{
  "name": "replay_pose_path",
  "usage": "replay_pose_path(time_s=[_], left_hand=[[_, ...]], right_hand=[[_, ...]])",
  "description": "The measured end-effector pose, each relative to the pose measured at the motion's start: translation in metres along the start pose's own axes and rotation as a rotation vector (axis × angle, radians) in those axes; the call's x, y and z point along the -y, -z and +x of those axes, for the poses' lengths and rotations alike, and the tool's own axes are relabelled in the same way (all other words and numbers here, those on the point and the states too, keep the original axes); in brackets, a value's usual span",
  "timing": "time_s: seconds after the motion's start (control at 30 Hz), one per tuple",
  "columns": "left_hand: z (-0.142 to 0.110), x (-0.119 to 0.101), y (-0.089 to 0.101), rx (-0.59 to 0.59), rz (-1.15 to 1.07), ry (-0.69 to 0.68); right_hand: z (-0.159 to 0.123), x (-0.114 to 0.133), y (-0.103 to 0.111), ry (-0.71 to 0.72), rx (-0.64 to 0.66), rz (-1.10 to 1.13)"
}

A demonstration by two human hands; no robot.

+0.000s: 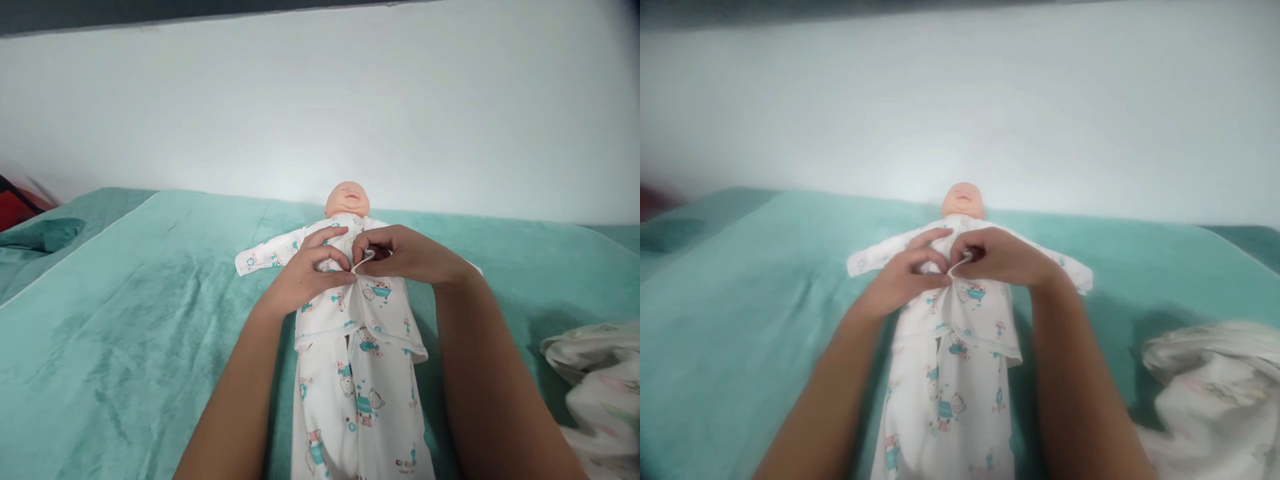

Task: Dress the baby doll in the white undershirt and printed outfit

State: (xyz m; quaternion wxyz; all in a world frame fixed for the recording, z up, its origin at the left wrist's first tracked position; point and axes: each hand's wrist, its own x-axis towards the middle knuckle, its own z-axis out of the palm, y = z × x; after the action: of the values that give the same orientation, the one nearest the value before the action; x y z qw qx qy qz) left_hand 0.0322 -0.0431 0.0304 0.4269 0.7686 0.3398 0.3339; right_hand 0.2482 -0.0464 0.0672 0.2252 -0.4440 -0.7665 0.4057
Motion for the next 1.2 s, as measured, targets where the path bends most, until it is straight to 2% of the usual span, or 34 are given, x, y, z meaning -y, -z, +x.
replay_pose_path(time_s=[0.37, 0.67, 1.2], left_hand=[[0.003, 0.003, -0.006, -0.08, 0.056, -0.078], [0.001, 0.0, -0.01, -0.103, 0.023, -0.082], [0.005, 0.005, -0.016, -0.203, 0.192, -0.264]], right_hand=[[0.0, 0.001, 0.0, -0.001, 0.002, 0.027], [0.0, -0.006, 0.001, 0.031, -0.01, 0.119], [-0.002, -0.017, 0.007, 0.062, 0.049, 0.185]])
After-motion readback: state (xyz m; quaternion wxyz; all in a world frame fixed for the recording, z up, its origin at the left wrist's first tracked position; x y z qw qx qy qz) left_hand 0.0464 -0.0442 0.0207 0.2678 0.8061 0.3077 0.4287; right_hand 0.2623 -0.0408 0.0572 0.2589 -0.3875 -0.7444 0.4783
